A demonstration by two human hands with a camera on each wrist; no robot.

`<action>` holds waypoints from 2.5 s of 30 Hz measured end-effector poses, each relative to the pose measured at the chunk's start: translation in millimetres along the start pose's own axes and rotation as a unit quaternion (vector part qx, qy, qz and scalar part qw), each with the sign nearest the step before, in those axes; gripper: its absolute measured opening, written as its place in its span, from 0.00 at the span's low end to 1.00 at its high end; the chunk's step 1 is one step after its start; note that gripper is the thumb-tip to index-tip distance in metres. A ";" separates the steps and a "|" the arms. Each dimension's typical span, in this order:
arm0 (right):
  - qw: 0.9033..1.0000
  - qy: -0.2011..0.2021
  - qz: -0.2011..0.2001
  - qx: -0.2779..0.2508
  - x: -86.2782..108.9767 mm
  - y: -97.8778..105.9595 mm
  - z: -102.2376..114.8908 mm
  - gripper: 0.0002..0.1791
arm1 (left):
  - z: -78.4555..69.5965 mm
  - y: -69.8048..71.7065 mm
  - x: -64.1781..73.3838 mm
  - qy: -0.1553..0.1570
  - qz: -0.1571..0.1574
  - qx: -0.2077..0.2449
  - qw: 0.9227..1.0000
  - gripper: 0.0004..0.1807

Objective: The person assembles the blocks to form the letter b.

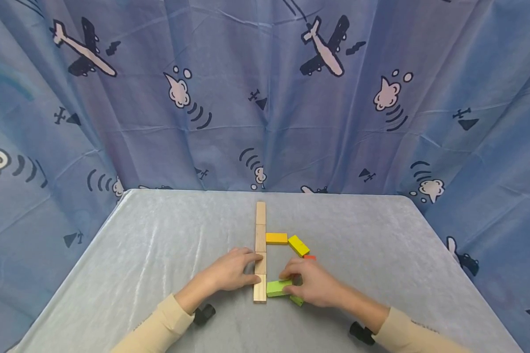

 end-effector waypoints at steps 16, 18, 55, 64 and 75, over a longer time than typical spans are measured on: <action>0.997 -0.010 0.035 0.071 -1.1 -7.5 4.7 0.14 | 0.4 1.1 0.8 -0.001 0.000 0.002 1.000 0.31; 0.996 -0.011 0.038 0.079 -2.0 -7.4 6.4 0.14 | 0.4 1.0 0.9 -0.001 0.000 0.001 1.000 0.31; 0.996 -0.007 0.055 0.069 -0.2 -13.2 4.7 0.14 | 0.7 -1.2 -1.7 -0.014 -0.008 -0.008 1.000 0.30; 0.993 -0.017 0.079 0.082 -0.2 -13.8 9.9 0.14 | 1.2 -0.6 -0.3 -0.009 -0.003 -0.001 1.000 0.30; 0.992 -0.024 0.073 0.099 -3.2 -14.2 10.2 0.14 | 3.0 -1.8 1.0 -0.017 -0.010 -0.002 1.000 0.32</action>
Point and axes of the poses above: each hand's wrist, its own x-axis away from the middle knuckle, its own y-axis out of the back of the hand, z = x × y, the point moved 3 cm from there along -x, towards the middle knuckle, and after that the axes turned 9 degrees about z, right-handed, at the moved point
